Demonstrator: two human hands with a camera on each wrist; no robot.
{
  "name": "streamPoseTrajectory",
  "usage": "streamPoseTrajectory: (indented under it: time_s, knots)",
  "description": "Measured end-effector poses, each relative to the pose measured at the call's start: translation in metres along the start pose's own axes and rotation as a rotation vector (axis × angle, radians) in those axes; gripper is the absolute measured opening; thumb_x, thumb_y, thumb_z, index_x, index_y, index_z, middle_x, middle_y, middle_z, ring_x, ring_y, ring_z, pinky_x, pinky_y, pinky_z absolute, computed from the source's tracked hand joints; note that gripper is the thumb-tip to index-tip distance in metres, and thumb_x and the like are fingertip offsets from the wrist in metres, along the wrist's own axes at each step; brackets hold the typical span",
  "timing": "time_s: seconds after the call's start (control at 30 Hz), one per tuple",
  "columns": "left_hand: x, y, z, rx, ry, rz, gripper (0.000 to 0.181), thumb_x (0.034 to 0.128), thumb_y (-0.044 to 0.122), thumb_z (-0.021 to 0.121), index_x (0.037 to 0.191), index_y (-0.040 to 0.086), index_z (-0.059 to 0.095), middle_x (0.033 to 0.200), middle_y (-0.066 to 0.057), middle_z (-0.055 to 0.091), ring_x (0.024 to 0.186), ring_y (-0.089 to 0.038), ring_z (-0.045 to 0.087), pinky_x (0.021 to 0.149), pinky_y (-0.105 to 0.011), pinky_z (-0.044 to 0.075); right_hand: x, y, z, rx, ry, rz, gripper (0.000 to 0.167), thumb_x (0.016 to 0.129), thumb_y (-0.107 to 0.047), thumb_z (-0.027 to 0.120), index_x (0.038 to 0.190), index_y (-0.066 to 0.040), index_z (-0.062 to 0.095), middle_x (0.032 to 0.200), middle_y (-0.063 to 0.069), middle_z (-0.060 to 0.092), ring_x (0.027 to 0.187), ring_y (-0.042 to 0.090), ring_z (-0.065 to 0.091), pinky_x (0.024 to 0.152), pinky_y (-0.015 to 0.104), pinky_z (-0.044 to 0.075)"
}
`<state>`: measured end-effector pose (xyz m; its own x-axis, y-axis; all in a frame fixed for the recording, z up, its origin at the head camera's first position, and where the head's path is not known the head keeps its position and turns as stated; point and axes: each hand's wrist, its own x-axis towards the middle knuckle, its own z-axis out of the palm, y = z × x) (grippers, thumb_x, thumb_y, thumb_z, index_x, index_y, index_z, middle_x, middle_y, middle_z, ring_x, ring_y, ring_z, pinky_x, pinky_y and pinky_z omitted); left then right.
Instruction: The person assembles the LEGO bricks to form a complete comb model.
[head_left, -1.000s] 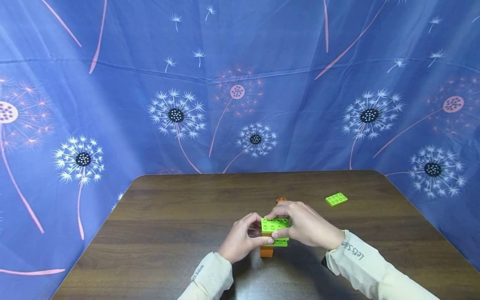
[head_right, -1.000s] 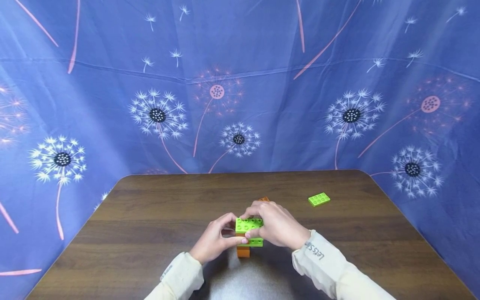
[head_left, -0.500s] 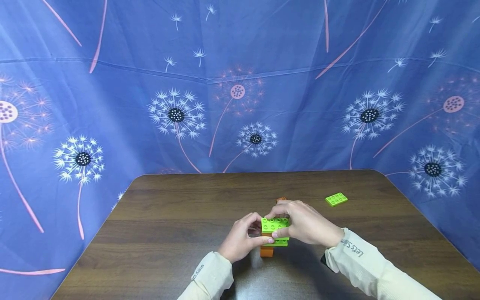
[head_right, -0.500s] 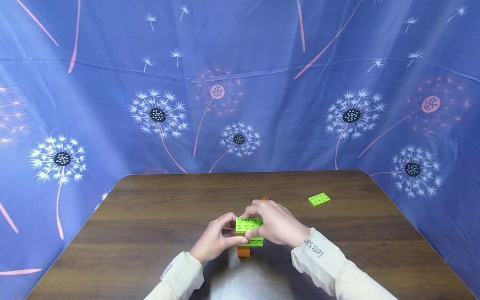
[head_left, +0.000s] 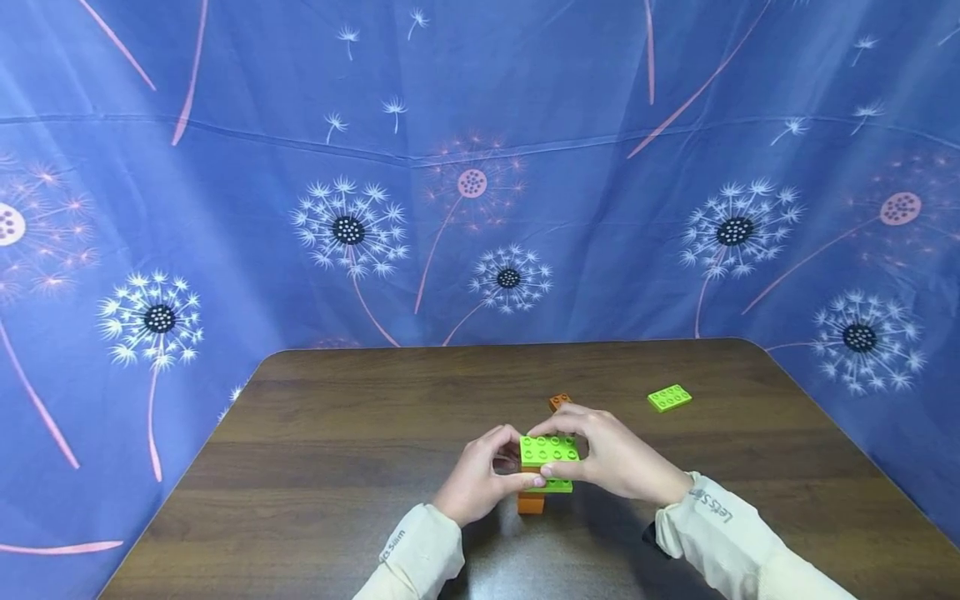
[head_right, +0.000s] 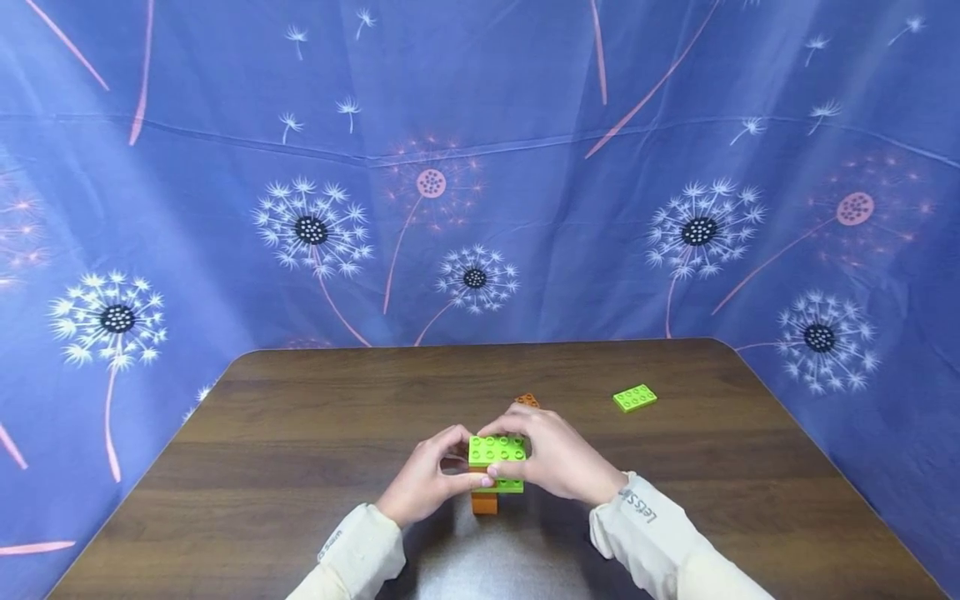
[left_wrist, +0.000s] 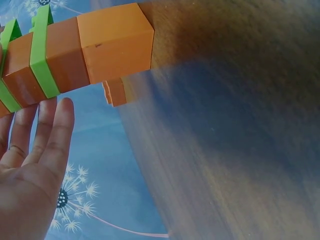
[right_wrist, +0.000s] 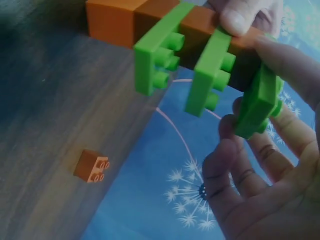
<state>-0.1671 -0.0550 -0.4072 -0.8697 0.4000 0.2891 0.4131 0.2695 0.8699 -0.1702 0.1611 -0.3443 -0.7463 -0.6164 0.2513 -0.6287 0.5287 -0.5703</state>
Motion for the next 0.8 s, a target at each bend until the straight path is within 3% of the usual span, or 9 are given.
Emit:
streamPoseTrajectory:
  time_s: [0.2, 0.4, 0.63, 0.8]
  knots:
    - [0.0, 0.0, 0.0, 0.005, 0.004, 0.008, 0.027, 0.083, 0.008, 0.085, 0.099, 0.006, 0.063, 0.097, 0.001, 0.062, 0.089, -0.009, 0.065, 0.085, -0.029, 0.058, -0.005, 0.004, 0.006, -0.033, 0.066, -0.072, 0.036, 0.09, -0.025, 0.079, 0.124, -0.018, 0.071, 0.107, -0.009, 0.065, 0.068, -0.001, 0.051, 0.066, 0.026, 0.05]
    - [0.0, 0.0, 0.001, 0.007, 0.004, 0.001, 0.026, 0.0832, 0.009, 0.085, 0.097, 0.007, 0.062, 0.098, 0.001, 0.062, 0.091, -0.008, 0.065, 0.085, -0.027, 0.057, -0.011, 0.008, 0.009, 0.001, 0.111, -0.041, 0.042, 0.088, -0.027, 0.082, 0.127, -0.019, 0.068, 0.114, -0.007, 0.066, 0.086, 0.004, 0.058, 0.072, 0.027, 0.052]
    - [0.0, 0.0, 0.001, 0.011, 0.005, -0.017, 0.027, 0.0829, 0.01, 0.085, 0.097, 0.007, 0.062, 0.1, 0.0, 0.063, 0.092, -0.009, 0.066, 0.084, -0.026, 0.057, -0.021, 0.019, 0.006, 0.014, 0.101, 0.005, 0.05, 0.085, -0.035, 0.083, 0.13, -0.021, 0.067, 0.119, -0.007, 0.066, 0.102, 0.008, 0.062, 0.078, 0.033, 0.054]
    - [0.0, 0.0, 0.001, 0.018, 0.011, -0.009, 0.028, 0.0817, 0.01, 0.086, 0.098, 0.007, 0.062, 0.1, -0.002, 0.065, 0.092, -0.01, 0.066, 0.084, -0.026, 0.057, -0.027, 0.029, 0.002, 0.021, 0.109, 0.007, 0.051, 0.083, -0.033, 0.085, 0.128, -0.018, 0.067, 0.109, -0.01, 0.066, 0.096, 0.008, 0.062, 0.071, 0.03, 0.053]
